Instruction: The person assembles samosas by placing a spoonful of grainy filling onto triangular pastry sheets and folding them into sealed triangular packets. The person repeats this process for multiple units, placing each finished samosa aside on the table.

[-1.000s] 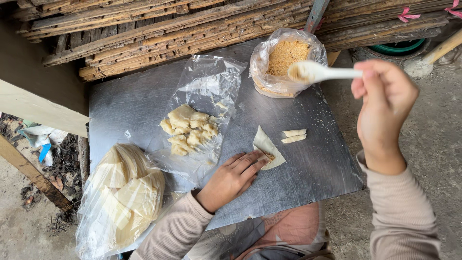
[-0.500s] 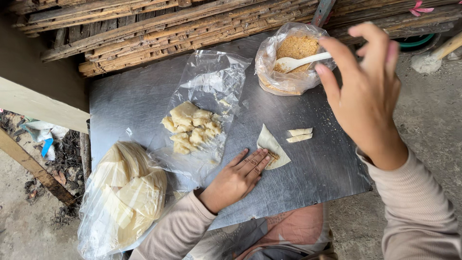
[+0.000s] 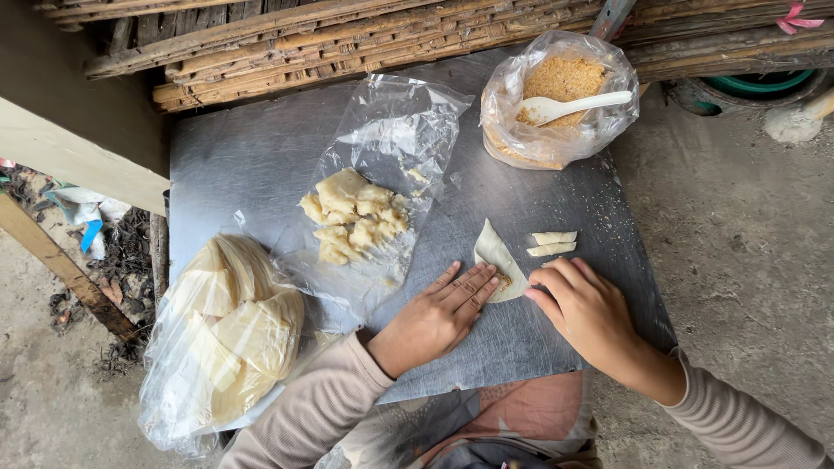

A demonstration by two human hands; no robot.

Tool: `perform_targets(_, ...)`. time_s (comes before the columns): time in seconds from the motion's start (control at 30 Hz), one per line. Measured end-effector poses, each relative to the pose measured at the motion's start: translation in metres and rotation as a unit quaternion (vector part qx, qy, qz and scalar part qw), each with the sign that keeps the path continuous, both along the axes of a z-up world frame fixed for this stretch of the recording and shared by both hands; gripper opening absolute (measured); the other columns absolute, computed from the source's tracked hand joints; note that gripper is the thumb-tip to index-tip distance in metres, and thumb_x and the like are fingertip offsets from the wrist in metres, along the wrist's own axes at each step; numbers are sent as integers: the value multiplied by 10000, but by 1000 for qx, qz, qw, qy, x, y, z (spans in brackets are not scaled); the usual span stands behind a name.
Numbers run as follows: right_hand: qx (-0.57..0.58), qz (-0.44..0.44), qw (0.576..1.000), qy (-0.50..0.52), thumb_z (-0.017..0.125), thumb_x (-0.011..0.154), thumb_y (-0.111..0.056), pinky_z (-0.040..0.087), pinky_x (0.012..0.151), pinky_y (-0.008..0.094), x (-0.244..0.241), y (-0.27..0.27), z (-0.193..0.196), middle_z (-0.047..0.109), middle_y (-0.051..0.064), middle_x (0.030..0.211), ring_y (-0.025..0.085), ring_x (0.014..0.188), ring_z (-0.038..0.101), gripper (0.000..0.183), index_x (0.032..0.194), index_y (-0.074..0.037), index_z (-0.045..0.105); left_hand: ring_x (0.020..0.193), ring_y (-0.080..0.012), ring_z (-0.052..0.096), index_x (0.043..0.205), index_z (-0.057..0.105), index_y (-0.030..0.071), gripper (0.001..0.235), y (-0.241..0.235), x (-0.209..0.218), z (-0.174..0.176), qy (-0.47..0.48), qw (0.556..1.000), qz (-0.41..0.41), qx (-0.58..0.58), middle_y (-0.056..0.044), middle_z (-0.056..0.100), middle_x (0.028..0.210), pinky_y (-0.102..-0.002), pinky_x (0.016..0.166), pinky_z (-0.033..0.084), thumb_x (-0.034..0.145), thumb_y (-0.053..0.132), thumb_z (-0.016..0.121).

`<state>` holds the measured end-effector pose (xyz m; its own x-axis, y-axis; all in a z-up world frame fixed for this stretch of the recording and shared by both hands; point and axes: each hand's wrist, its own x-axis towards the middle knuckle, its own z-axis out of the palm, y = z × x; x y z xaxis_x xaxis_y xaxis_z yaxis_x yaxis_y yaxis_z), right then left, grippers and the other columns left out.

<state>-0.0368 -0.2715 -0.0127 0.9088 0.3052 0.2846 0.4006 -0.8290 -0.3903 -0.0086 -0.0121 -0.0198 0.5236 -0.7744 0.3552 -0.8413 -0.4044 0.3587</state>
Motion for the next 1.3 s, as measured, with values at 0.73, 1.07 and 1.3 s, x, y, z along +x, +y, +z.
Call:
perform_targets(0.73,176,12,976,125,744,868,-104,553,734,326,4,9,3,681,33,889,168,788,687,157,988,-61,652,1448,-286,499,1460,542,-14,537,1,2,3,-27,999,-2,24,-165,521,1537,-490,1212,381,940,97,618)
perform_targets(1.07,183,116,973,78,726,880,-108,522,914,380,9,12,4,706,100,1142,259,1041,657,325,1185,-28,644,1342,-288,558,1416,596,11,562,1,4,12,-25,1000,8,-3,-142,593,1392,-470,1159,443,871,104,700)
perform_targets(1.3,91,146,983,67,725,863,-137,518,902,384,13,10,8,682,87,1120,254,1019,637,254,1097,-39,705,1365,-286,561,1441,540,3,650,2,6,11,-7,1000,6,-11,-141,584,1439,-457,1176,439,829,100,739)
